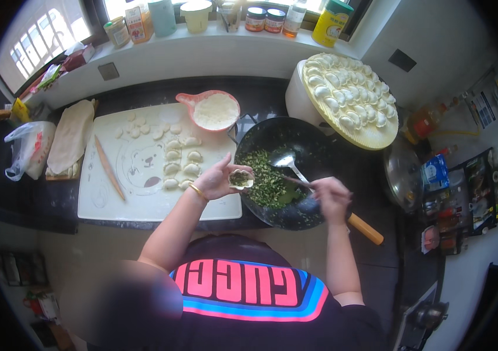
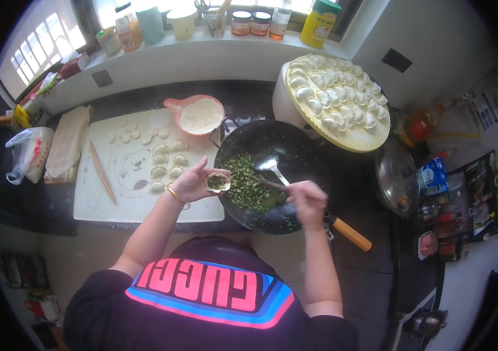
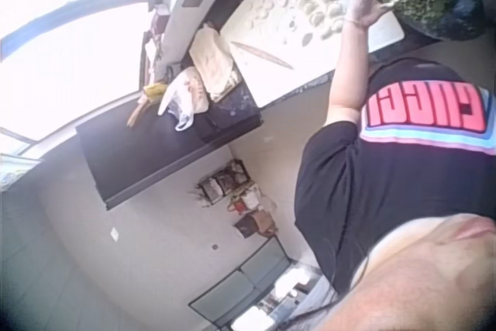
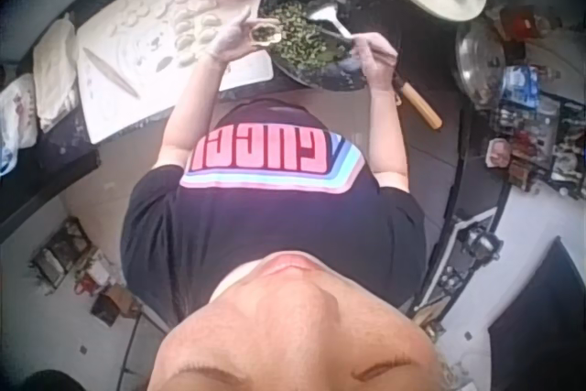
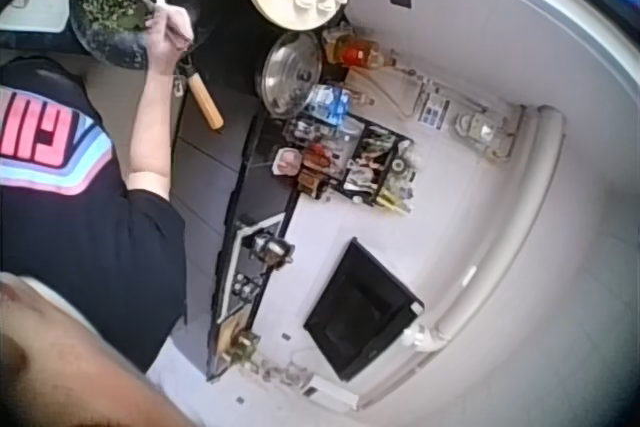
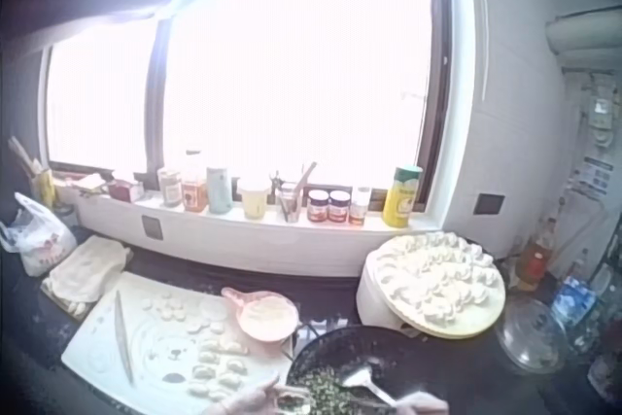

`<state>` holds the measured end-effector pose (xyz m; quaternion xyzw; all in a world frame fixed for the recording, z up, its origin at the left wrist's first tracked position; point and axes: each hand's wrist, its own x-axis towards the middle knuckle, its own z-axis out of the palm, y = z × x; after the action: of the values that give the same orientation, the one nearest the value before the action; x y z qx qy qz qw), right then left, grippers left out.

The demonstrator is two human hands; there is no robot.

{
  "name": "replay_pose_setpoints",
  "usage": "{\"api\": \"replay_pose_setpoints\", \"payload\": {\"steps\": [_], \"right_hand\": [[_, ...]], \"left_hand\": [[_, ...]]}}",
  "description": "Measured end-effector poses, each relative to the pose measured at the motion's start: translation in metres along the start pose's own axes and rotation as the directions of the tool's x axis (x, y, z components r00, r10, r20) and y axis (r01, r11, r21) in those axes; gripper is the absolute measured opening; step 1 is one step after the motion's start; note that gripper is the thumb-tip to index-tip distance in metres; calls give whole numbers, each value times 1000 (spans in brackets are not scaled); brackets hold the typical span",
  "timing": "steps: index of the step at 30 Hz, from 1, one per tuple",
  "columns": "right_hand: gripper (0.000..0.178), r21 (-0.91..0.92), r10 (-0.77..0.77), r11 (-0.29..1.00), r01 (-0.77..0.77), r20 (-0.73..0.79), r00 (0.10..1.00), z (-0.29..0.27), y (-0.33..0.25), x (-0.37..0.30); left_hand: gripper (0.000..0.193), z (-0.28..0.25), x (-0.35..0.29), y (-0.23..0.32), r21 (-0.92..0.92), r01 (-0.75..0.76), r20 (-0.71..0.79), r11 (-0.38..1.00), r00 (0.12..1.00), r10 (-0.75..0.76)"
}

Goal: The person fills round dough wrappers with a green vegetable mixture using chopsticks and folds them into dumplings. They place the finished dumplings on a white cutting board and a yellow tray, continuing the process throughout the clip.

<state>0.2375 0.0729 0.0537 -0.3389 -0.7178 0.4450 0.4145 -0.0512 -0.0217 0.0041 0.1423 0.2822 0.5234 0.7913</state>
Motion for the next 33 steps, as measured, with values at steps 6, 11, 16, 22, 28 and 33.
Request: {"api": "replay_pose_setpoints", "payload": {"steps": [6, 11, 16, 22, 28, 33], "right_hand": [[13, -402, -253, 660, 635, 677, 692, 49, 19, -31], [20, -293, -350, 830, 475, 390, 852, 56, -18, -13], [18, -212, -562, 734, 645, 346, 752, 63, -38, 2], [16, -215, -491, 811, 544, 254, 833, 60, -34, 1], [11, -137, -308, 933, 333, 171, 936, 57, -33, -5], [13, -68, -178, 979, 191, 166, 970, 53, -42, -5]], "left_hand": [[64, 15, -3, 3, -57, -11, 71, 998, 997, 15], [65, 35, -4, 2, -95, 10, 149, 995, 989, 4], [68, 47, 2, -6, -138, 98, 294, 986, 954, -54], [48, 62, -3, -13, 42, -39, 286, 998, 958, 25], [54, 77, -10, -19, 446, -250, 255, 860, 956, 145], [53, 84, -10, -19, 646, -227, 207, 729, 971, 119]]}}
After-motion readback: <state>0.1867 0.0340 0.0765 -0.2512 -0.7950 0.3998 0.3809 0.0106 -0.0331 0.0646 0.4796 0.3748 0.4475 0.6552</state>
